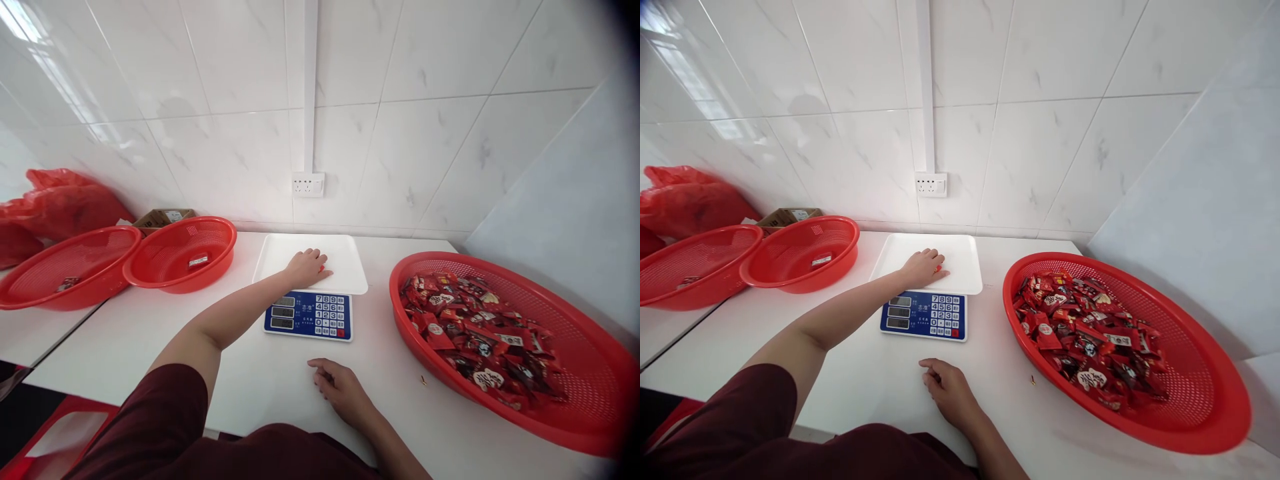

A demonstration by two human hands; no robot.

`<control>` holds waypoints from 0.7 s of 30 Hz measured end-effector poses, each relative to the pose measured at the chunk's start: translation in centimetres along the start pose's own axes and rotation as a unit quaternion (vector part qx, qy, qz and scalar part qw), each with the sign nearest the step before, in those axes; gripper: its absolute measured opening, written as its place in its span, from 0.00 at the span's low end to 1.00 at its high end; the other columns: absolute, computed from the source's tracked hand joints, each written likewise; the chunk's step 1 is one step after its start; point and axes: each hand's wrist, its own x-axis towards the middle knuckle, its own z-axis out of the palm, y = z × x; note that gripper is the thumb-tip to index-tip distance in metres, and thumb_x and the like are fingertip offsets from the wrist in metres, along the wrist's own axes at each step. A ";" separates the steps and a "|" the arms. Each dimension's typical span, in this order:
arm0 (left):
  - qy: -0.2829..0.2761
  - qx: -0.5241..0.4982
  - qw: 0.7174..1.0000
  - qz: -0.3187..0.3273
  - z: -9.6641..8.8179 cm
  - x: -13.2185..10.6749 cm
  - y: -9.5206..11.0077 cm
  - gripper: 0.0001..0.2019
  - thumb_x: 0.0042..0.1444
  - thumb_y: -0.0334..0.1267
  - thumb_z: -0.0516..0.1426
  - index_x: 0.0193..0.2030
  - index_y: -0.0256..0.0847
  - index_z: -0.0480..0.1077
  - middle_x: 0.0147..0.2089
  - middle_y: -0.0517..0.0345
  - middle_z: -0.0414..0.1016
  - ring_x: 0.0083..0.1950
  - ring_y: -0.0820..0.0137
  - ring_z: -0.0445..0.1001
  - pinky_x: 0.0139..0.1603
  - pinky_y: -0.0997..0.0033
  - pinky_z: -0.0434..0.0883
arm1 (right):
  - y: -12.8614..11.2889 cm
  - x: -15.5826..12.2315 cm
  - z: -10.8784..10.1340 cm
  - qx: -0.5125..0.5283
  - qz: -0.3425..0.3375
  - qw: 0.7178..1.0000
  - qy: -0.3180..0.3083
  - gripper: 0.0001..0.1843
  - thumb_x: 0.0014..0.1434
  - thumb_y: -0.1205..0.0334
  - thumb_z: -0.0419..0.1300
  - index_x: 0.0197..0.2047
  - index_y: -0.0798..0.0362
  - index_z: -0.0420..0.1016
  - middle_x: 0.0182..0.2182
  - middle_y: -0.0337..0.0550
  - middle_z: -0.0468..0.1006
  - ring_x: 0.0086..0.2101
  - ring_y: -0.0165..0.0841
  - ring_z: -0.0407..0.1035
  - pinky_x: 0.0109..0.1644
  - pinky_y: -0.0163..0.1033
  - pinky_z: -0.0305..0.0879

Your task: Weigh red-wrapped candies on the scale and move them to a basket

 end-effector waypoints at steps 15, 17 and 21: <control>0.275 -0.346 0.867 -0.229 -4.9 0.8 -7.3 0.12 0.58 0.45 0.50 0.28 0.40 0.59 0.22 0.62 0.64 0.17 0.78 0.61 0.20 0.75 0.62 | 0.5 0.2 0.1 -0.003 0.006 1.000 0.003 0.16 0.54 0.53 0.53 0.45 0.40 0.74 0.28 0.38 0.73 0.28 0.40 0.68 0.33 0.45 0.68; 0.327 -0.358 0.834 -0.264 -6.8 -0.5 -9.7 0.13 0.57 0.44 0.50 0.27 0.40 0.57 0.21 0.64 0.62 0.17 0.79 0.59 0.19 0.77 0.61 | 0.7 0.2 0.1 -0.007 0.008 1.000 0.003 0.15 0.54 0.52 0.53 0.44 0.38 0.74 0.28 0.38 0.73 0.28 0.40 0.69 0.34 0.46 0.68; 0.414 -0.326 0.787 -0.319 -10.1 -4.8 -13.9 0.09 0.59 0.42 0.48 0.31 0.40 0.59 0.21 0.66 0.60 0.19 0.79 0.59 0.22 0.78 0.61 | 0.6 0.3 0.1 -0.015 0.010 1.000 -0.001 0.15 0.54 0.53 0.53 0.44 0.38 0.74 0.28 0.38 0.73 0.29 0.41 0.69 0.35 0.46 0.67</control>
